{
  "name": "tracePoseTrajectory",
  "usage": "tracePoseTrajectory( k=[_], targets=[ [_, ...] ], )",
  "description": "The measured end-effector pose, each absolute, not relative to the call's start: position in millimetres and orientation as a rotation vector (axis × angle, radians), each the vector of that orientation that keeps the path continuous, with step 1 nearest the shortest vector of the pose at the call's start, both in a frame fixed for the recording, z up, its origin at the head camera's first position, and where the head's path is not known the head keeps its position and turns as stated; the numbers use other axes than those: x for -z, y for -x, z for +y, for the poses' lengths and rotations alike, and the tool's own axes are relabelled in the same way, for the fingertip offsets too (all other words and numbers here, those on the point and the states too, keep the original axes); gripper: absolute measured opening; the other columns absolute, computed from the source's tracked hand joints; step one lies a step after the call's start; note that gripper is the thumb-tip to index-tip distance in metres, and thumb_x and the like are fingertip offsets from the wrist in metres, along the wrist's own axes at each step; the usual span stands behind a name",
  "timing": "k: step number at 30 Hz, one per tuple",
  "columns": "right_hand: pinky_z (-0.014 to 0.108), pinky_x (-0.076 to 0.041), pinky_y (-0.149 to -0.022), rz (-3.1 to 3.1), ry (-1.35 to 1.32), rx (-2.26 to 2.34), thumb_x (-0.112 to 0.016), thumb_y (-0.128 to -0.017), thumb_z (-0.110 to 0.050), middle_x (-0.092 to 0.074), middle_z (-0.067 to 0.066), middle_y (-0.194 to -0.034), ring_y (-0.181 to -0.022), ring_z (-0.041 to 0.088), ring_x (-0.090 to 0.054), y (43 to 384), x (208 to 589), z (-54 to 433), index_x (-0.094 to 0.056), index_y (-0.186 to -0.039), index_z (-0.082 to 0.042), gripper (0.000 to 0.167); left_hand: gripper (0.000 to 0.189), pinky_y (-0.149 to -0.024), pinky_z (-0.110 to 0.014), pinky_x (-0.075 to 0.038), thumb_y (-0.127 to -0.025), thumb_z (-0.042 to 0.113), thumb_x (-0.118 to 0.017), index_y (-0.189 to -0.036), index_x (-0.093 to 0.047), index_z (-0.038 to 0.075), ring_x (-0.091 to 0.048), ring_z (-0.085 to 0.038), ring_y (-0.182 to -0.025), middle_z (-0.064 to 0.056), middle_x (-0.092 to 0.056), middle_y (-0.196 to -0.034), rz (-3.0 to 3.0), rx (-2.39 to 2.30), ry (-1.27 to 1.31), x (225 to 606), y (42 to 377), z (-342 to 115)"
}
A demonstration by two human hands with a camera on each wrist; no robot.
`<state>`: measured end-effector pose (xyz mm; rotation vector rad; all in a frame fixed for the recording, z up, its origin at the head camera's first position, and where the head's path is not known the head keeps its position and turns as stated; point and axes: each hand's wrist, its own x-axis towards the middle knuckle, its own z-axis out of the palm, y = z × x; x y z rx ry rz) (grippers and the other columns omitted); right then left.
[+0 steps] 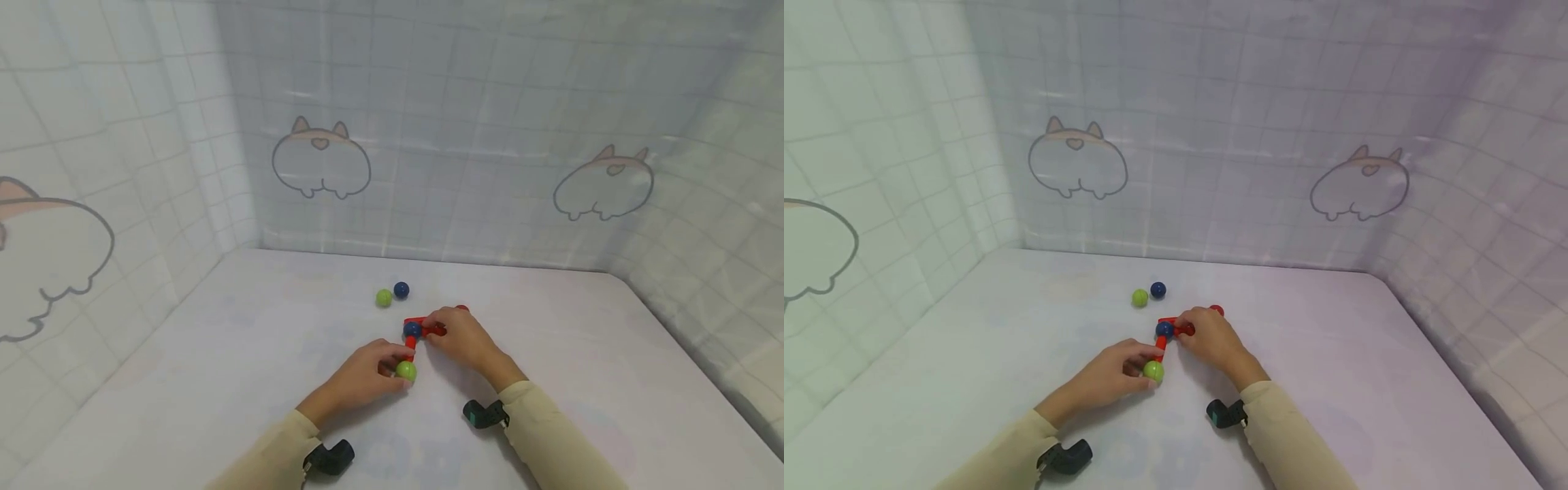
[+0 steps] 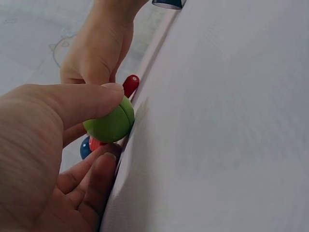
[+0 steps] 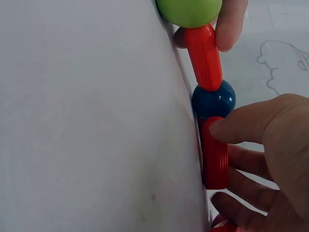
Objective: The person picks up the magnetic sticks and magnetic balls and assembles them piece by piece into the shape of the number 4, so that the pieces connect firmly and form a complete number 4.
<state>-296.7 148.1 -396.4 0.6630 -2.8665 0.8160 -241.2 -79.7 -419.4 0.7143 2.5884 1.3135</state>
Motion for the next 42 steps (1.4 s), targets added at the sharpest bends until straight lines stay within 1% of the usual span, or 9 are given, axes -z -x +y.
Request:
tracePoseTrajectory(
  k=[3, 10, 18, 22, 26, 32, 37, 42],
  targets=[
    [0.034, -0.054, -0.089, -2.873, -0.667, -0.764, -0.078, -0.088, -0.016, -0.070, -0.004, -0.107, -0.099, 0.015, -0.061, 296.7, 396.5, 146.4, -0.077, -0.112, -0.018, 0.025, 0.048, -0.086, -0.029, -0.052, -0.087, 0.029, -0.080, -0.132, -0.065, 0.019, -0.061, -0.010, -0.098, 0.009, -0.060, -0.108, 2.594, -1.313, -0.713, 419.4, 241.6, -80.9],
    [0.034, -0.053, -0.089, -2.874, -0.673, -0.687, -0.079, -0.087, -0.018, -0.071, -0.005, -0.107, -0.098, 0.015, -0.061, 297.7, 395.5, 144.4, -0.077, -0.115, -0.018, 0.028, 0.048, -0.085, -0.029, -0.052, -0.087, 0.028, -0.080, -0.132, -0.066, 0.020, -0.060, -0.010, -0.098, 0.009, -0.059, -0.107, 2.603, -1.307, -0.709, 419.2, 242.4, -79.6],
    [0.038, -0.053, -0.092, -2.888, -0.653, -0.629, -0.078, -0.088, -0.020, -0.072, -0.003, -0.106, -0.099, 0.016, -0.064, 299.6, 398.6, 141.6, -0.077, -0.115, -0.017, 0.027, 0.048, -0.085, -0.028, -0.052, -0.087, 0.029, -0.079, -0.132, -0.065, 0.020, -0.060, -0.010, -0.097, 0.009, -0.059, -0.106, 2.603, -1.300, -0.704, 419.4, 240.7, -78.7],
    [0.035, -0.053, -0.089, -2.890, -0.626, -0.622, -0.078, -0.088, -0.020, -0.072, -0.004, -0.102, -0.094, 0.014, -0.063, 299.0, 398.8, 141.6, -0.078, -0.113, -0.016, 0.026, 0.048, -0.086, -0.028, -0.052, -0.088, 0.028, -0.079, -0.133, -0.065, 0.019, -0.060, -0.010, -0.097, 0.009, -0.059, -0.106, 2.593, -1.308, -0.711, 418.6, 240.2, -78.1],
    [0.032, -0.053, -0.082, -2.892, -0.633, -0.602, -0.078, -0.088, -0.021, -0.070, -0.004, -0.097, -0.086, 0.013, -0.060, 298.4, 398.6, 141.3, -0.078, -0.113, -0.016, 0.026, 0.049, -0.086, -0.029, -0.051, -0.087, 0.028, -0.080, -0.133, -0.065, 0.019, -0.060, -0.010, -0.097, 0.008, -0.058, -0.104, 2.590, -1.309, -0.700, 417.3, 239.3, -77.7],
    [0.030, -0.053, -0.078, -2.903, -0.627, -0.580, -0.079, -0.088, -0.022, -0.068, -0.004, -0.094, -0.084, 0.013, -0.057, 297.5, 397.4, 140.3, -0.077, -0.115, -0.017, 0.028, 0.049, -0.085, -0.028, -0.052, -0.087, 0.027, -0.079, -0.133, -0.065, 0.019, -0.060, -0.010, -0.098, 0.008, -0.058, -0.105, 2.602, -1.311, -0.698, 417.4, 238.9, -78.2],
    [0.029, -0.049, -0.070, -2.916, -0.618, -0.560, -0.078, -0.088, -0.021, -0.063, -0.004, -0.087, -0.078, 0.014, -0.054, 296.4, 396.5, 139.7, -0.078, -0.115, -0.017, 0.028, 0.048, -0.085, -0.028, -0.051, -0.087, 0.027, -0.079, -0.133, -0.065, 0.019, -0.060, -0.010, -0.098, 0.008, -0.058, -0.105, 2.597, -1.318, -0.711, 418.0, 237.8, -79.1],
    [0.027, -0.049, -0.068, -2.912, -0.626, -0.565, -0.077, -0.088, -0.020, -0.064, -0.004, -0.089, -0.077, 0.014, -0.053, 293.9, 395.8, 138.8, -0.077, -0.116, -0.017, 0.028, 0.048, -0.086, -0.029, -0.051, -0.087, 0.028, -0.079, -0.133, -0.065, 0.019, -0.060, -0.009, -0.097, 0.009, -0.058, -0.104, 2.598, -1.316, -0.711, 418.0, 237.7, -80.1]
  ],
)
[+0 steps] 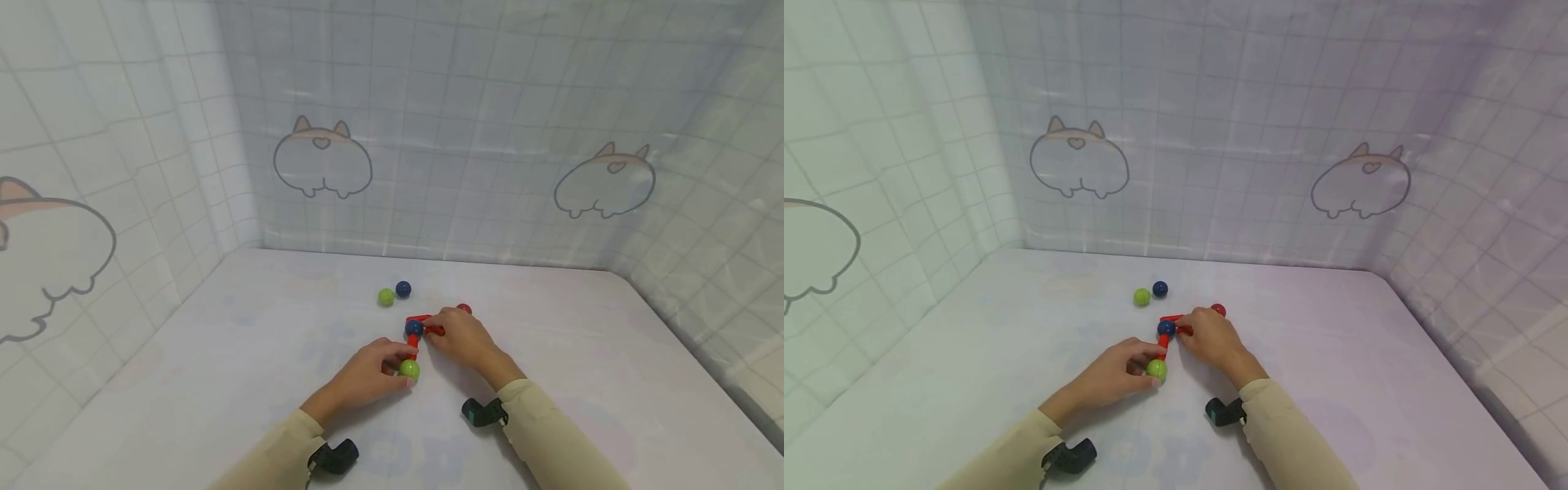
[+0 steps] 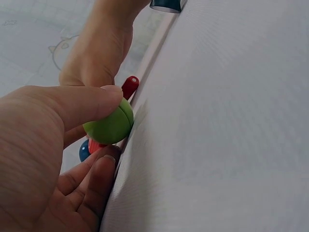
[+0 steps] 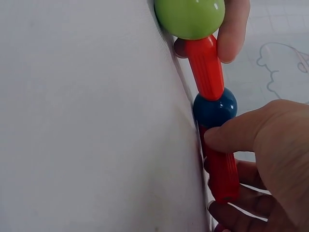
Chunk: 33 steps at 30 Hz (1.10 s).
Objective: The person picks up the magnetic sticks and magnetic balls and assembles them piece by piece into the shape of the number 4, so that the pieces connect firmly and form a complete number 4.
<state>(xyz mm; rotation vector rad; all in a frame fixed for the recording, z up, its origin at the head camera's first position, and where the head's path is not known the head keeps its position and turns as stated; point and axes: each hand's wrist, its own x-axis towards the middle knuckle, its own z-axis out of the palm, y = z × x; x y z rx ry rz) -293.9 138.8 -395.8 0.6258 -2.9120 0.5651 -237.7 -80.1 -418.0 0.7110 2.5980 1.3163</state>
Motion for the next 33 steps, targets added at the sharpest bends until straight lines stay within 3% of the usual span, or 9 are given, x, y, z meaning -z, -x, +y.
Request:
tracePoseTrajectory(
  k=[10, 23, 33],
  targets=[
    [0.031, -0.053, -0.077, -2.921, -0.593, -0.578, -0.079, -0.087, -0.023, -0.066, -0.005, -0.092, -0.082, 0.013, -0.056, 291.5, 395.4, 142.0, -0.076, -0.116, -0.014, 0.030, 0.047, -0.085, -0.029, -0.051, -0.088, 0.029, -0.078, -0.133, -0.065, 0.020, -0.060, -0.010, -0.097, 0.008, -0.058, -0.103, 2.612, -1.294, -0.712, 417.8, 238.3, -78.8],
    [0.027, -0.053, -0.076, -2.908, -0.629, -0.650, -0.080, -0.087, -0.025, -0.068, -0.007, -0.093, -0.083, 0.011, -0.057, 270.1, 393.6, 146.6, -0.076, -0.115, -0.013, 0.031, 0.046, -0.085, -0.029, -0.052, -0.087, 0.029, -0.079, -0.131, -0.067, 0.022, -0.059, -0.011, -0.098, 0.009, -0.060, -0.107, 2.648, -1.296, -0.647, 417.6, 237.2, -78.8],
    [0.027, -0.055, -0.078, -2.857, -0.718, -0.916, -0.076, -0.089, -0.016, -0.069, -0.012, -0.088, -0.081, 0.006, -0.061, 254.5, 400.3, 166.3, -0.077, -0.110, -0.009, 0.022, 0.048, -0.085, -0.030, -0.052, -0.087, 0.029, -0.080, -0.132, -0.065, 0.020, -0.059, -0.012, -0.098, 0.007, -0.059, -0.106, 2.629, -1.275, -0.681, 417.8, 239.5, -78.4]
  ],
)
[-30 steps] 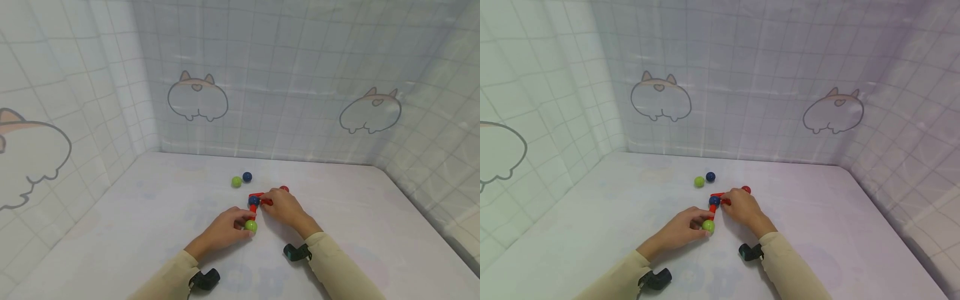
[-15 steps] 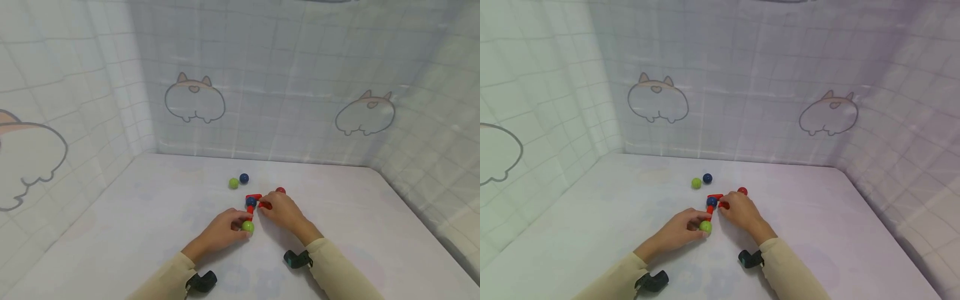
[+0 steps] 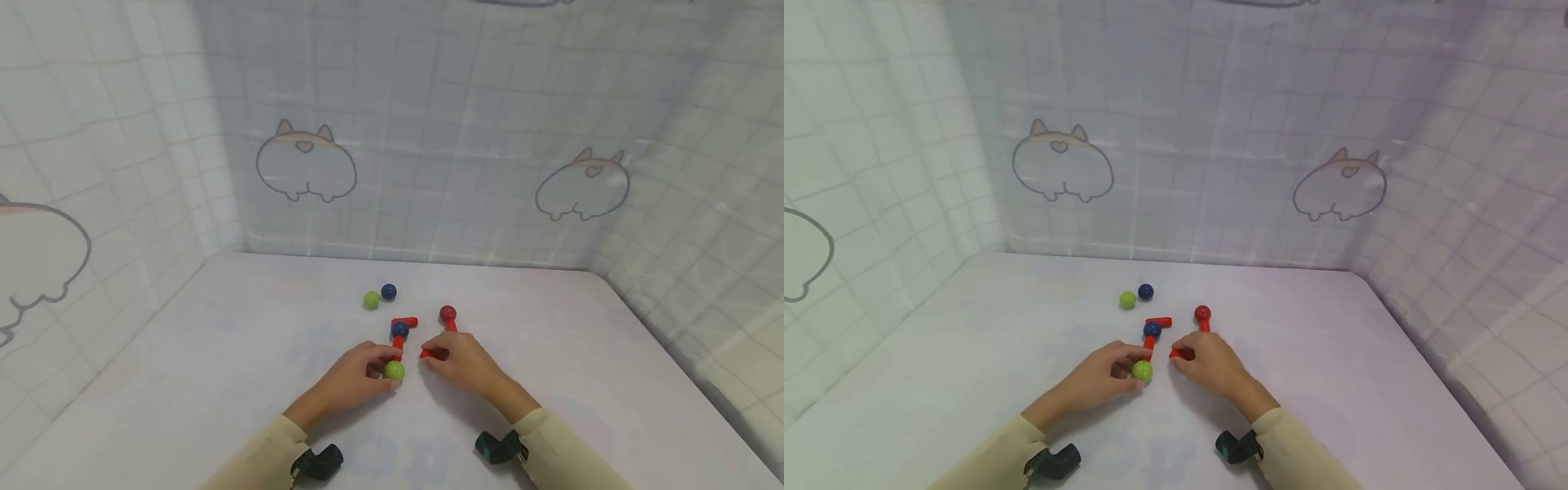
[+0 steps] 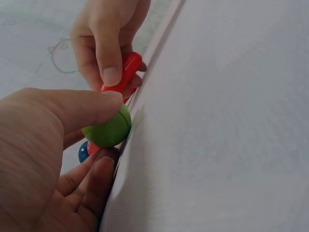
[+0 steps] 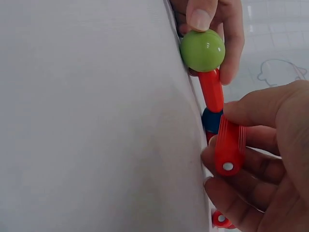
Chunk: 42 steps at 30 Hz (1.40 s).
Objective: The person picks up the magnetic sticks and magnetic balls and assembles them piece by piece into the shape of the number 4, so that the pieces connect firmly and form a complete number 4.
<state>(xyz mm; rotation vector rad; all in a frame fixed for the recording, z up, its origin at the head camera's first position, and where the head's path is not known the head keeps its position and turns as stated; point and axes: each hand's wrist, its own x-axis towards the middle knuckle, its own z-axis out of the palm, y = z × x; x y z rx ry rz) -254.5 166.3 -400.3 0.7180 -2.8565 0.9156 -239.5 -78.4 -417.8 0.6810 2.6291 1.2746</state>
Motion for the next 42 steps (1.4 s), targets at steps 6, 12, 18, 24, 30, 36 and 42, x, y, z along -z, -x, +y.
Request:
tracePoseTrajectory(
  k=[6, 12, 18, 24, 30, 36, 42],
  targets=[
    [0.028, -0.054, -0.078, -2.870, -0.634, -1.128, -0.076, -0.090, -0.021, -0.069, -0.012, -0.093, -0.086, 0.010, -0.062, 250.0, 408.5, 174.5, -0.075, -0.116, -0.015, 0.027, 0.048, -0.086, -0.031, -0.052, -0.088, 0.027, -0.079, -0.133, -0.065, 0.020, -0.059, -0.013, -0.099, 0.007, -0.059, -0.108, 2.605, -1.283, -0.672, 415.6, 238.0, -78.2],
    [0.030, -0.055, -0.079, -2.873, -0.554, -1.315, -0.076, -0.089, -0.021, -0.068, -0.008, -0.095, -0.090, 0.015, -0.062, 247.6, 409.7, 179.2, -0.072, -0.117, -0.015, 0.029, 0.049, -0.086, -0.032, -0.053, -0.087, 0.025, -0.080, -0.133, -0.065, 0.021, -0.059, -0.014, -0.100, 0.007, -0.059, -0.110, 2.590, -1.290, -0.644, 415.5, 238.0, -79.8],
    [0.033, -0.055, -0.084, -2.880, -0.556, -1.384, -0.075, -0.090, -0.021, -0.068, -0.007, -0.098, -0.094, 0.016, -0.062, 248.4, 406.7, 180.2, -0.072, -0.116, -0.015, 0.027, 0.048, -0.086, -0.029, -0.053, -0.087, 0.027, -0.079, -0.133, -0.065, 0.023, -0.060, -0.011, -0.100, 0.010, -0.060, -0.111, 2.596, -1.295, -0.654, 419.5, 241.4, -80.8],
    [0.033, -0.054, -0.085, -2.899, -0.619, -1.403, -0.072, -0.091, -0.015, -0.068, -0.006, -0.100, -0.094, 0.017, -0.062, 250.4, 406.4, 181.6, -0.072, -0.116, -0.013, 0.025, 0.048, -0.085, -0.030, -0.052, -0.087, 0.027, -0.079, -0.133, -0.065, 0.020, -0.060, -0.012, -0.100, 0.009, -0.061, -0.110, 2.601, -1.318, -0.685, 420.2, 243.9, -79.8],
    [0.035, -0.052, -0.086, -2.909, -0.647, -1.415, -0.071, -0.092, -0.013, -0.068, -0.006, -0.101, -0.095, 0.018, -0.061, 251.3, 406.2, 178.9, -0.072, -0.116, -0.015, 0.024, 0.048, -0.087, -0.029, -0.052, -0.088, 0.026, -0.078, -0.133, -0.065, 0.020, -0.060, -0.010, -0.101, 0.010, -0.061, -0.111, 2.629, -1.296, -0.698, 419.5, 244.9, -81.4],
    [0.035, -0.052, -0.086, -2.922, -0.617, -1.416, -0.071, -0.092, -0.014, -0.068, -0.006, -0.102, -0.095, 0.019, -0.060, 250.6, 408.4, 177.1, -0.072, -0.115, -0.017, 0.024, 0.047, -0.086, -0.030, -0.053, -0.089, 0.026, -0.078, -0.133, -0.065, 0.019, -0.060, -0.011, -0.099, 0.008, -0.061, -0.111, 2.643, -1.279, -0.716, 417.5, 242.9, -83.2],
    [0.036, -0.053, -0.086, -2.924, -0.614, -1.406, -0.073, -0.091, -0.016, -0.069, -0.007, -0.101, -0.096, 0.019, -0.060, 247.6, 407.6, 175.6, -0.073, -0.114, -0.019, 0.023, 0.048, -0.087, -0.029, -0.052, -0.090, 0.026, -0.077, -0.135, -0.064, 0.018, -0.060, -0.009, -0.099, 0.009, -0.060, -0.112, 2.638, -1.283, -0.739, 418.6, 241.6, -80.7]
  ],
)
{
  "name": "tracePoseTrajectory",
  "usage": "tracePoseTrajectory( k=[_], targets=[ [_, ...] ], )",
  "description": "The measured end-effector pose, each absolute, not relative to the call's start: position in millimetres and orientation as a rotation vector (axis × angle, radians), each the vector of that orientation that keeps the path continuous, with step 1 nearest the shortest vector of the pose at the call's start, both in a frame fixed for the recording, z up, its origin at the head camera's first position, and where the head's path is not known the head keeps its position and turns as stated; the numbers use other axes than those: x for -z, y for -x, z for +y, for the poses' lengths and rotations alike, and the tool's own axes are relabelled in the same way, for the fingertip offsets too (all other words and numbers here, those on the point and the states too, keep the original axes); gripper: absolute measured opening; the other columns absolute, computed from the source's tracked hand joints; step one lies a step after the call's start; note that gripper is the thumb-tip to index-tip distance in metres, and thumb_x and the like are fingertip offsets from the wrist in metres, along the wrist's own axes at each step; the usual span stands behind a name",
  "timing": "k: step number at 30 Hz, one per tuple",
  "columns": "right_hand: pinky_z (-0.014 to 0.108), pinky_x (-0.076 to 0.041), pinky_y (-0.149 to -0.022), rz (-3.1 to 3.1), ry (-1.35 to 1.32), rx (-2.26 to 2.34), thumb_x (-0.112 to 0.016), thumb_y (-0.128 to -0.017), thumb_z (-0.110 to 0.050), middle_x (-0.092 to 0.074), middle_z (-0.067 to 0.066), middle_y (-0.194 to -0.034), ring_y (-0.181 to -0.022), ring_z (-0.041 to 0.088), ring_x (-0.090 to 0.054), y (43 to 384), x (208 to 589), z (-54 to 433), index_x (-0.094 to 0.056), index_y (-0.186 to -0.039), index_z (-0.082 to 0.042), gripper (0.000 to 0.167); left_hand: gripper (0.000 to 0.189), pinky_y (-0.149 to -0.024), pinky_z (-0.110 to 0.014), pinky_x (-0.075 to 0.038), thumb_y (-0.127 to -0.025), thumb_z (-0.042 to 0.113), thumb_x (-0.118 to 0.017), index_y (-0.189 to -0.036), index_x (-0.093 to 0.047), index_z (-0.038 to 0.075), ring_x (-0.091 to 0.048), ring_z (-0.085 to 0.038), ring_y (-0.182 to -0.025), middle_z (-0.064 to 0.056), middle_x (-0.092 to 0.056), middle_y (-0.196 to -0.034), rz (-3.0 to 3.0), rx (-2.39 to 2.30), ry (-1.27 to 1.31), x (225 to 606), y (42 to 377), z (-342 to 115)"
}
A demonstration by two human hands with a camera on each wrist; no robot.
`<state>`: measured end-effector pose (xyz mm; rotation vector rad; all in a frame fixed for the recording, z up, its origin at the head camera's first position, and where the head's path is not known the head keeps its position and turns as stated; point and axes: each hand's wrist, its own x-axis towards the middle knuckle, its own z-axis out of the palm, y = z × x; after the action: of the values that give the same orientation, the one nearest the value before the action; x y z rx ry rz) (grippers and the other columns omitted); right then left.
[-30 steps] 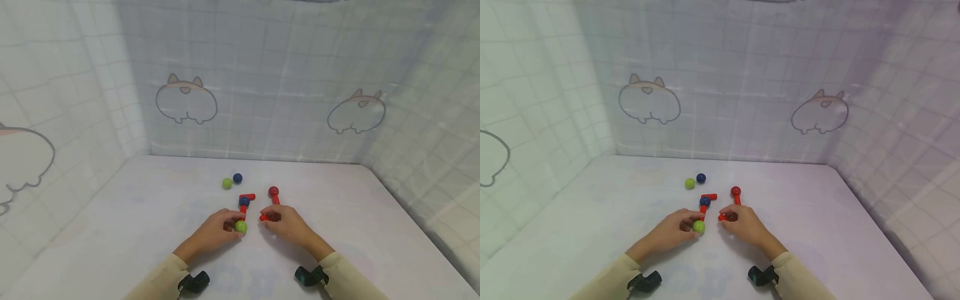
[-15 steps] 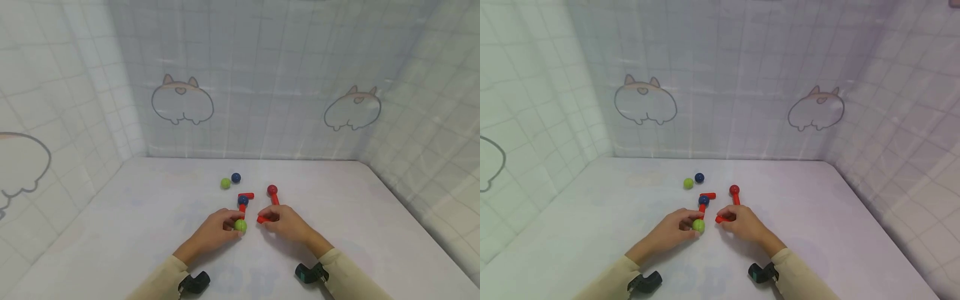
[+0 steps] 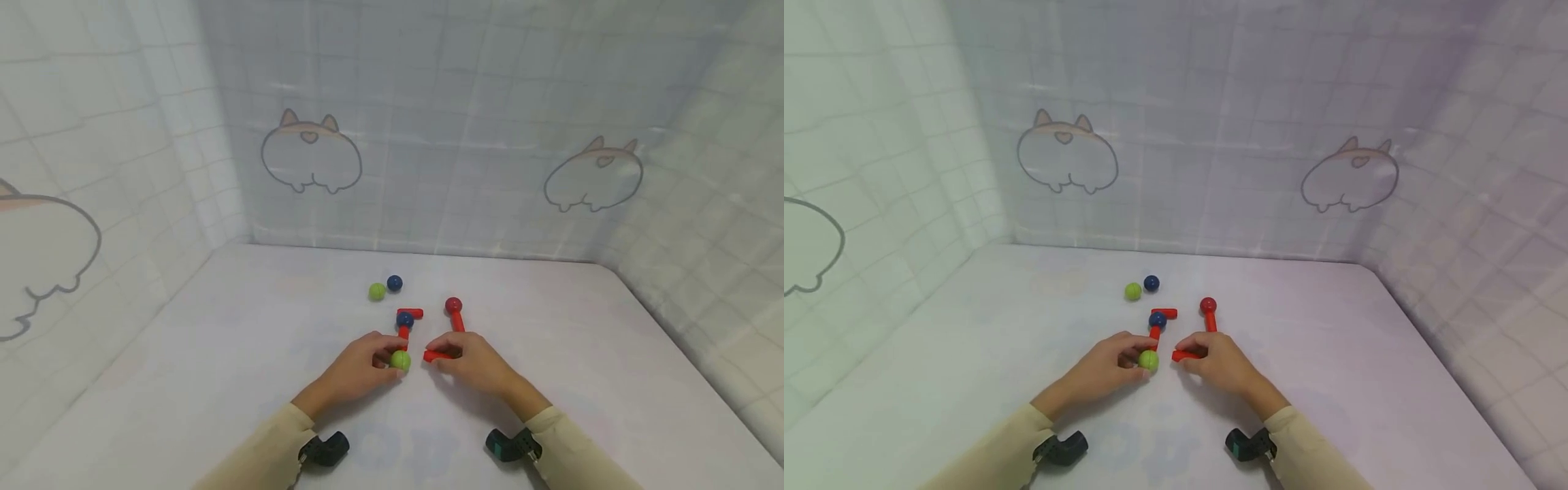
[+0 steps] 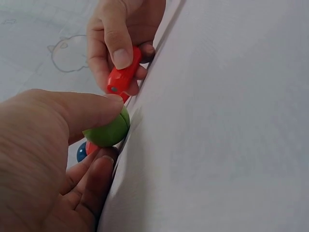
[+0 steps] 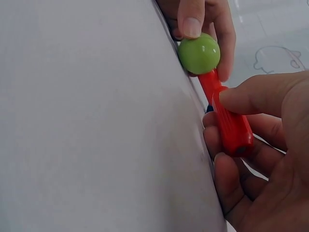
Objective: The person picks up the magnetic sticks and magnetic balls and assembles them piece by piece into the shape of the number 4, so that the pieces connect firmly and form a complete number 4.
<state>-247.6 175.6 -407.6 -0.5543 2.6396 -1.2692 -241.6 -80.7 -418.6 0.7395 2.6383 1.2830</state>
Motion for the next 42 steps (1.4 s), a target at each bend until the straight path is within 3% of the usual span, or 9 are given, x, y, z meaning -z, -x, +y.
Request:
tracePoseTrajectory(
  k=[13, 42],
  targets=[
    [0.031, -0.054, -0.082, 2.608, 0.687, 1.247, -0.072, -0.091, -0.015, -0.070, -0.008, -0.099, -0.092, 0.016, -0.063, 240.6, 406.5, 171.4, -0.074, -0.113, -0.018, 0.022, 0.048, -0.084, -0.028, -0.052, -0.089, 0.026, -0.077, -0.134, -0.064, 0.020, -0.060, -0.009, -0.097, 0.010, -0.061, -0.110, 2.664, -1.281, -0.703, 423.1, 237.4, -77.0],
    [0.030, -0.054, -0.081, 2.668, 0.681, 1.233, -0.073, -0.091, -0.016, -0.069, -0.011, -0.098, -0.090, 0.015, -0.063, 242.4, 411.4, 164.2, -0.074, -0.110, -0.022, 0.020, 0.040, -0.085, -0.030, -0.052, -0.091, 0.025, -0.075, -0.130, -0.067, 0.020, -0.059, -0.008, -0.096, 0.012, -0.060, -0.105, 2.720, -1.241, -0.846, 428.1, 244.5, -77.5]
  ],
)
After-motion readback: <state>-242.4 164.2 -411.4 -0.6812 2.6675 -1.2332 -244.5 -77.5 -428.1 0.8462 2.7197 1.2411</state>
